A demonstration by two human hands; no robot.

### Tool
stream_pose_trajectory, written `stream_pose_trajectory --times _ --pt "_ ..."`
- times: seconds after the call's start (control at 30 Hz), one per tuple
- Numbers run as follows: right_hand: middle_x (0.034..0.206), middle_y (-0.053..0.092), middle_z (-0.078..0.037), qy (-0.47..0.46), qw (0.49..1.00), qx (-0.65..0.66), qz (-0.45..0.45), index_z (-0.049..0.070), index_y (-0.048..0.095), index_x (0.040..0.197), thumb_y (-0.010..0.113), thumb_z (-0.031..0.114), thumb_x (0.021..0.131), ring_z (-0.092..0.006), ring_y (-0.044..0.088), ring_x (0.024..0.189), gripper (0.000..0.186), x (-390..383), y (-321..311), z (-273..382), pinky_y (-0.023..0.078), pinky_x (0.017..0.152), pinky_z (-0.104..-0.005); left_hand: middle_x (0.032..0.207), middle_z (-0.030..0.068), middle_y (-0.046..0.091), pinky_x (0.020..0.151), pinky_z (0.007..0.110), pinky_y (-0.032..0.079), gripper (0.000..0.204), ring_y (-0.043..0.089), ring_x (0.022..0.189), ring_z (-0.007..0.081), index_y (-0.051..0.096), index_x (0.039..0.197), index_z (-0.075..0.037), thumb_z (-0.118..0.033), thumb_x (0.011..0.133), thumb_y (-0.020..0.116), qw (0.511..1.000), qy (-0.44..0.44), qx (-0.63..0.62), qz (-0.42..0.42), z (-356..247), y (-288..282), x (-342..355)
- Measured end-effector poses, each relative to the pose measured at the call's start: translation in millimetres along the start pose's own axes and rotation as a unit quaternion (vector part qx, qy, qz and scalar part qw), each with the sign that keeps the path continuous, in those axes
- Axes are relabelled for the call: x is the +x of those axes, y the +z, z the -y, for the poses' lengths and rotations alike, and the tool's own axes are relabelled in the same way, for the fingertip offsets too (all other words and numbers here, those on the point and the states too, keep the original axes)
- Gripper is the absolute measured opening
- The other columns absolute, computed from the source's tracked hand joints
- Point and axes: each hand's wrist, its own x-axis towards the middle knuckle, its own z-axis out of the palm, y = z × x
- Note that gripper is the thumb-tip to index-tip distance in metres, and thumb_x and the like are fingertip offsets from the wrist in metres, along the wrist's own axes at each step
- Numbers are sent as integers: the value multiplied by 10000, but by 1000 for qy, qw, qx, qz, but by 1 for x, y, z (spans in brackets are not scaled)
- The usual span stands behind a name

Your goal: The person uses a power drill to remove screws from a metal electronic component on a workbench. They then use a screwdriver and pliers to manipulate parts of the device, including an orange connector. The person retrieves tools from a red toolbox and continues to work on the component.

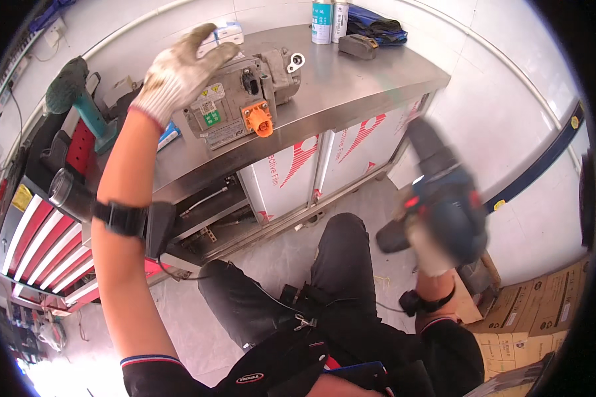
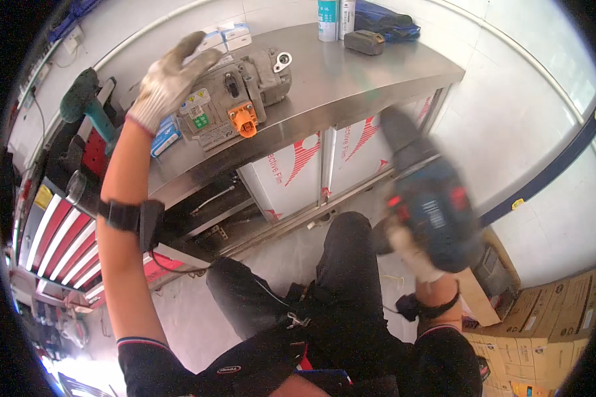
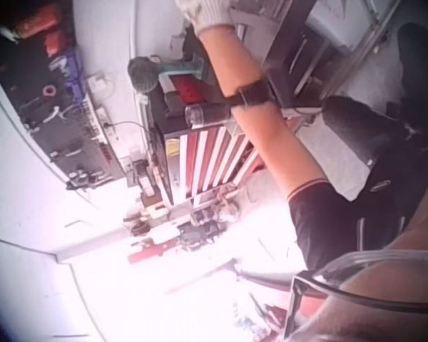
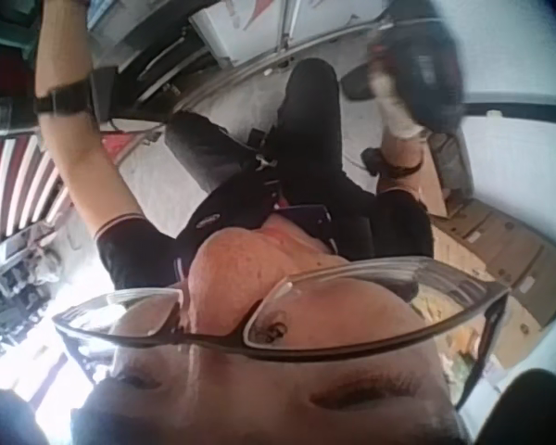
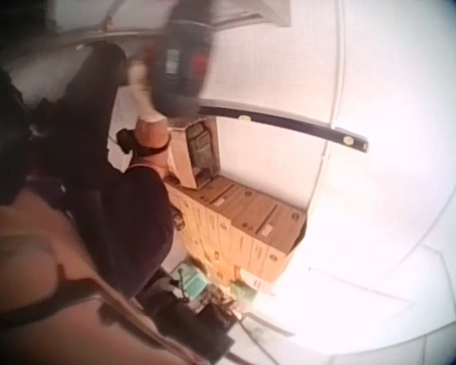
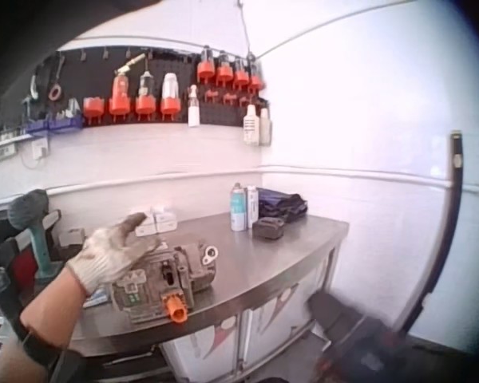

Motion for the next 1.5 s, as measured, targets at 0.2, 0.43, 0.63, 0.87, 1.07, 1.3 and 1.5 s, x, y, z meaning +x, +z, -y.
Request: stream_pose_trajectory --times 0.2,0.43,0.63,0.87,1.07,1.3,1.5 --pt "1097 729 -94 -114 929 -323 138 69 695 1209 665 130 977 -237 721 1022 242 -35 30 0 630 898 -391 1510 155 599 1193 404 425 854 555 1410 336 542 1537 -110 -756 983 467 980 32 49 189 5 8 30" --pt "1178 703 -99 -50 933 -288 210 93 666 1273 673 163 984 -230 701 1079 297 -42 35 -2 611 916 -390 1593 100 515 1202 423 430 579 537 1423 309 530 1551 -297 -612 1086 393 971 61 91 212 2 7 24" --pt "1167 710 -113 -26 940 -269 209 37 664 1260 642 150 1002 -230 708 1067 282 -53 34 5 608 947 -389 1603 76 501 1206 416 425 472 510 1442 320 489 1567 -373 -463 1124 356 954 140 164 209 5 10 23" --pt "1132 731 -103 -65 899 -405 155 -18 671 1245 556 181 1050 -189 729 968 301 -63 20 -26 638 879 -325 1591 93 512 1209 404 417 504 513 1434 316 504 1563 -328 -500 1118 342 959 143 142 201 15 17 29" --pt "1111 733 -94 15 938 -321 127 -12 679 1227 568 164 1044 -177 731 938 277 -67 16 -25 645 860 -318 1576 84 531 1208 403 413 555 519 1432 296 543 1538 -316 -587 1097 343 966 113 114 201 13 17 27" --pt "1181 699 -85 -32 914 -328 237 -1 651 1253 543 163 1052 -178 699 1061 281 -59 23 -9 614 949 -333 1547 77 567 1187 405 436 626 555 1405 281 583 1509 -274 -664 1054 401 969 127 111 180 8 14 21" --pt "1205 695 -85 103 959 -238 116 25 643 1277 538 147 1040 -233 693 1113 287 -63 34 -13 601 956 -387 1423 90 670 1129 414 485 775 635 1311 276 632 1452 -159 -752 972 500 985 21 25 171 0 9 16"
